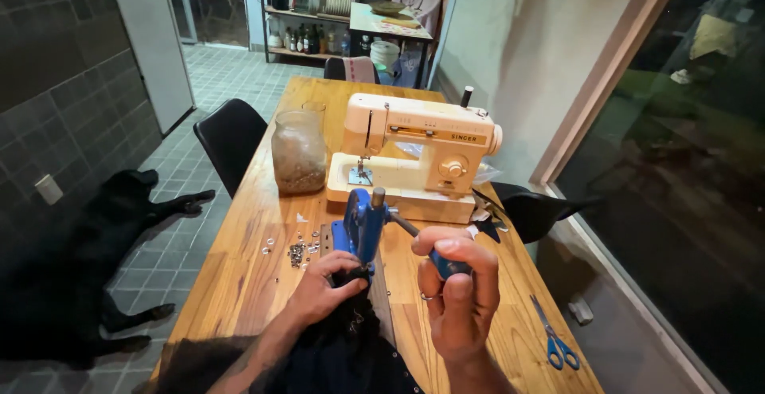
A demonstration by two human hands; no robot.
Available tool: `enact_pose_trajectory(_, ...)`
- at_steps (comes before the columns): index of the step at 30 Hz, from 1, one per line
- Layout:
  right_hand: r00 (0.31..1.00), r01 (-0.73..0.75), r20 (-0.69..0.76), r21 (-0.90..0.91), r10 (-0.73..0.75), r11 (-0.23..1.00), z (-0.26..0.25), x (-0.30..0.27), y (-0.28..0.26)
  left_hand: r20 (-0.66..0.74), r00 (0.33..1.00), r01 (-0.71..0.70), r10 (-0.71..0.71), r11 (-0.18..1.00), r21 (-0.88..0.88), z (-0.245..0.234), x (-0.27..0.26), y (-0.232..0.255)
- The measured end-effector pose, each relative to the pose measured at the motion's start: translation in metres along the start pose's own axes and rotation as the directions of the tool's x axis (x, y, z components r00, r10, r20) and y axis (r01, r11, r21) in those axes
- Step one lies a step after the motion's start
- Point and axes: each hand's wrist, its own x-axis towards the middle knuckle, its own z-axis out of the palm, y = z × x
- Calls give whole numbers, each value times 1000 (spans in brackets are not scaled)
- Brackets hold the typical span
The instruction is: Installing metal grommets onto black mesh fabric using a manual hand press.
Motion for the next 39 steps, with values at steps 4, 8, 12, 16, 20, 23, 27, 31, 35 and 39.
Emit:
enact_pose_trajectory(4,1000,-23,10,-3,23,1000,-2,0,-1,-20,998,-60,60,998,3,2,0,-7)
enact_pose_trajectory(8,999,33,34,-60,-31,998,-1,7,1,-12,1000,-27,27,999,18,1,0,-5)
enact_pose_trajectory(12,994,101,49,-168,-94,981,1,19,2,-22,999,-39,39,999,-15,1,1,0)
enact_pose_trajectory(16,989,143,92,-317,-120,938,1,41,6,2,999,36,-36,999,-35,-1,2,3)
enact_pose_trajectory(20,981,44,194,-350,26,936,-3,86,17,1,999,32,-32,999,-33,0,0,2)
enact_pose_trajectory(23,923,-322,93,-346,373,881,7,124,23,21,997,74,-73,997,-17,-3,1,10)
enact_pose_trajectory(27,775,-623,-30,-204,631,755,4,147,73,3,999,45,-45,999,-26,0,2,-1)
enact_pose_trajectory(31,827,-562,125,169,548,810,-33,117,156,-54,996,-75,73,997,-21,1,2,-12)
enact_pose_trajectory(35,747,-660,-12,117,665,742,-40,89,172,-57,996,-73,72,997,-26,1,3,-7)
enact_pose_trajectory(39,744,-662,-185,-335,642,671,-96,38,237,-67,996,-59,57,998,-35,0,2,-4)
